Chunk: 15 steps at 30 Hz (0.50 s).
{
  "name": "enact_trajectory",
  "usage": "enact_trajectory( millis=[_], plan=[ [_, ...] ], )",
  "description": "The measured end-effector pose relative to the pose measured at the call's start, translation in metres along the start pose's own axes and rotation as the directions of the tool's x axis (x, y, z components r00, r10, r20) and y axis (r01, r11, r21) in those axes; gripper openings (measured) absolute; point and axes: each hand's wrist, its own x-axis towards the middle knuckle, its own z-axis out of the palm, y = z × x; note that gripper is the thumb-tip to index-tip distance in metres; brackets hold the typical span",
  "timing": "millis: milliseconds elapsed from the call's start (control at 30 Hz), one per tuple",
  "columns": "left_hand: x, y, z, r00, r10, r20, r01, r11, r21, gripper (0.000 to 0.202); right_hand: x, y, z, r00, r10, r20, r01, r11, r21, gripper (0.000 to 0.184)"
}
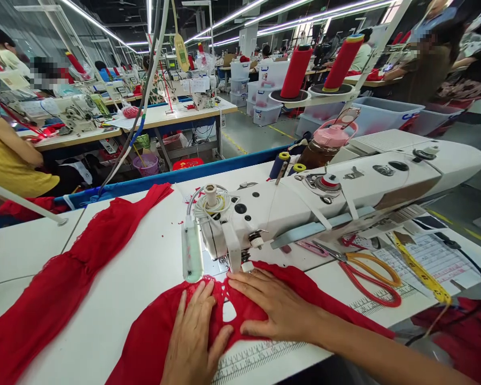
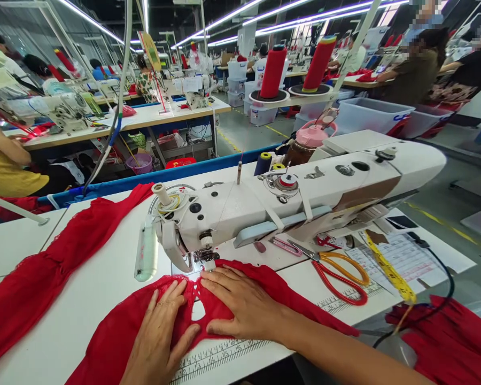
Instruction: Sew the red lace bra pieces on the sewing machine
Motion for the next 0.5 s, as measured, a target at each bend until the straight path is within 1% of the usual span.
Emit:
enact_trajectory(
  millis=[133,333,500],
  plan=[
    [-0.0003,0.0002,-0.0001,1.0,-0.01,-0.011,0.01,1.0,-0.025,0.037,0.0002,-0.0004,-0.0001,1.0,-0.013,-0.01,0.013,1.0,-0.004,0.078],
    [-0.0013,0.0005,0.0016,1.0,-0.004,-0.029,0.004,1.0,-0.001,0.037,-0.0002,0.0001,0.0002,1.0,-0.022,-0.003,0.022,0.999,-0.028,0.078],
    [-0.0015,0.0,0.0023,0.999,0.001,-0.035,-0.001,1.0,-0.002,0.039,-0.0009,0.0006,0.0003,1.0,-0.01,0.009,0.011,1.0,-0.018,0.078]
  ],
)
